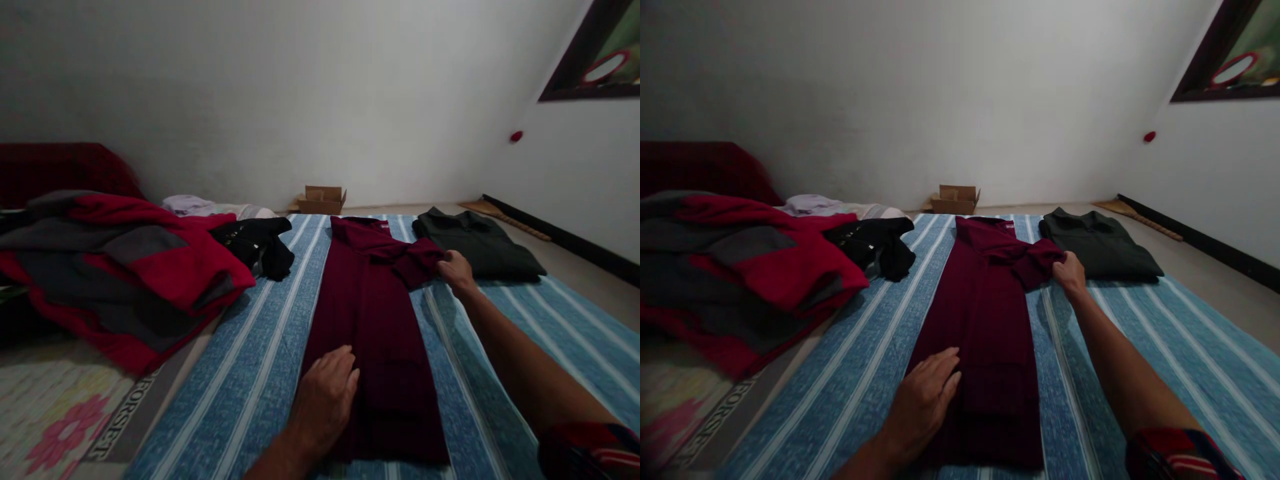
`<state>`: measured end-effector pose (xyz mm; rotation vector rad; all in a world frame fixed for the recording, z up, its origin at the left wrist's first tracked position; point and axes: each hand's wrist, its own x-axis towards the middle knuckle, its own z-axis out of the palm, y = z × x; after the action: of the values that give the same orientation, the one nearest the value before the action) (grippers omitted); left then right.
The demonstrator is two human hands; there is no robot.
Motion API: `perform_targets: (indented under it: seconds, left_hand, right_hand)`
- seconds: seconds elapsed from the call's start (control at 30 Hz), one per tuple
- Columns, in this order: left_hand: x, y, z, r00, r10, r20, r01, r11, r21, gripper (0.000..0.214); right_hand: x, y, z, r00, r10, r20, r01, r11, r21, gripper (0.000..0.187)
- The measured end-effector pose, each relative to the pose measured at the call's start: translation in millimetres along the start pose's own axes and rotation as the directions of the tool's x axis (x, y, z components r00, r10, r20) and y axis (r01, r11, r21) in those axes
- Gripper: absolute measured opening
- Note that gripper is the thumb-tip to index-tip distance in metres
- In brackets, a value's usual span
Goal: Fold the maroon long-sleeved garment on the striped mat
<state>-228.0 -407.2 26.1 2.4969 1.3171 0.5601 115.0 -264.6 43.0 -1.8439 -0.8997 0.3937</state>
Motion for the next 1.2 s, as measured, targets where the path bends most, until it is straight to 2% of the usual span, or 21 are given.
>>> perform_targets:
  seconds: [0.07, 0.13, 0.17, 0.2, 0.27, 0.33, 0.37, 0.43, 0.53, 0.73, 0.87, 0.97, 1.03, 1.2]
  left_hand:
    - [-1.2, 2.6, 2.0, 1.000, 0.013, -0.002, -0.013, 0.999, 0.046, 0.029]
    - [-1.7, 3.9, 3.0, 1.000, 0.026, -0.007, -0.026, 0.997, 0.077, 0.028]
    - [-1.8, 3.7, 3.7, 0.999, 0.035, -0.013, -0.033, 0.995, 0.090, 0.028]
    - [-1.8, 3.1, 4.7, 0.999, 0.046, -0.026, -0.043, 0.994, 0.103, 0.028]
    - [-1.8, 0.9, 7.7, 0.994, 0.077, -0.072, -0.067, 0.990, 0.122, 0.027]
    - [-1.7, -1.6, 11.0, 0.985, 0.115, -0.127, -0.098, 0.986, 0.133, 0.026]
    - [-1.7, -2.7, 12.3, 0.980, 0.134, -0.150, -0.114, 0.984, 0.137, 0.026]
    - [-1.6, -4.0, 14.0, 0.971, 0.163, -0.175, -0.137, 0.979, 0.149, 0.026]
    - [-1.0, -4.5, 14.6, 0.968, 0.173, -0.180, -0.140, 0.974, 0.179, 0.025]
    - [0.2, -0.9, 13.9, 0.980, 0.150, -0.133, -0.114, 0.962, 0.247, 0.022]
    - [-0.2, 3.2, 12.0, 0.986, 0.136, -0.097, -0.106, 0.959, 0.263, 0.022]
    - [-0.2, 5.6, 10.4, 0.988, 0.124, -0.088, -0.096, 0.958, 0.270, 0.022]
    - [-0.2, 7.2, 9.5, 0.990, 0.114, -0.079, -0.088, 0.957, 0.277, 0.022]
    - [-0.7, 11.6, 9.4, 0.994, 0.093, -0.056, -0.071, 0.949, 0.309, 0.020]
  right_hand:
    - [-22.2, -6.3, -7.1, 0.996, -0.092, 0.015, 0.093, 0.983, -0.161, 0.026]
    - [-53.1, -13.9, -10.9, 0.952, -0.280, 0.123, 0.305, 0.898, -0.316, 0.026]
    - [-71.8, -17.8, -11.7, 0.900, -0.382, 0.210, 0.432, 0.842, -0.322, 0.025]
    - [-92.2, -21.5, -11.9, 0.829, -0.475, 0.297, 0.550, 0.791, -0.269, 0.023]
    - [-135.6, -27.0, -11.0, 0.643, -0.620, 0.450, 0.726, 0.680, -0.100, 0.023]
    - [-176.9, -28.7, -8.9, 0.477, -0.679, 0.558, 0.815, 0.579, 0.008, 0.025]
    - [-194.6, -28.0, -7.6, 0.411, -0.686, 0.600, 0.846, 0.532, 0.030, 0.027]
    - [-221.4, -23.7, -4.8, 0.350, -0.658, 0.667, 0.873, 0.487, 0.022, 0.035]
    - [-239.5, -14.5, -1.4, 0.338, -0.595, 0.729, 0.880, 0.474, -0.022, 0.045]
    - [-240.6, -9.7, 0.0, 0.331, -0.588, 0.738, 0.892, 0.451, -0.040, 0.044]
    - [-240.5, -8.0, -3.2, 0.347, -0.658, 0.669, 0.883, 0.470, 0.004, 0.039]
    - [-240.5, -3.1, -8.4, 0.381, -0.730, 0.567, 0.865, 0.498, 0.060, 0.032]
    - [-242.6, 0.2, -12.1, 0.384, -0.772, 0.507, 0.870, 0.486, 0.081, 0.029]
    - [-257.9, 4.1, -14.5, 0.284, -0.841, 0.461, 0.932, 0.355, 0.075, 0.028]
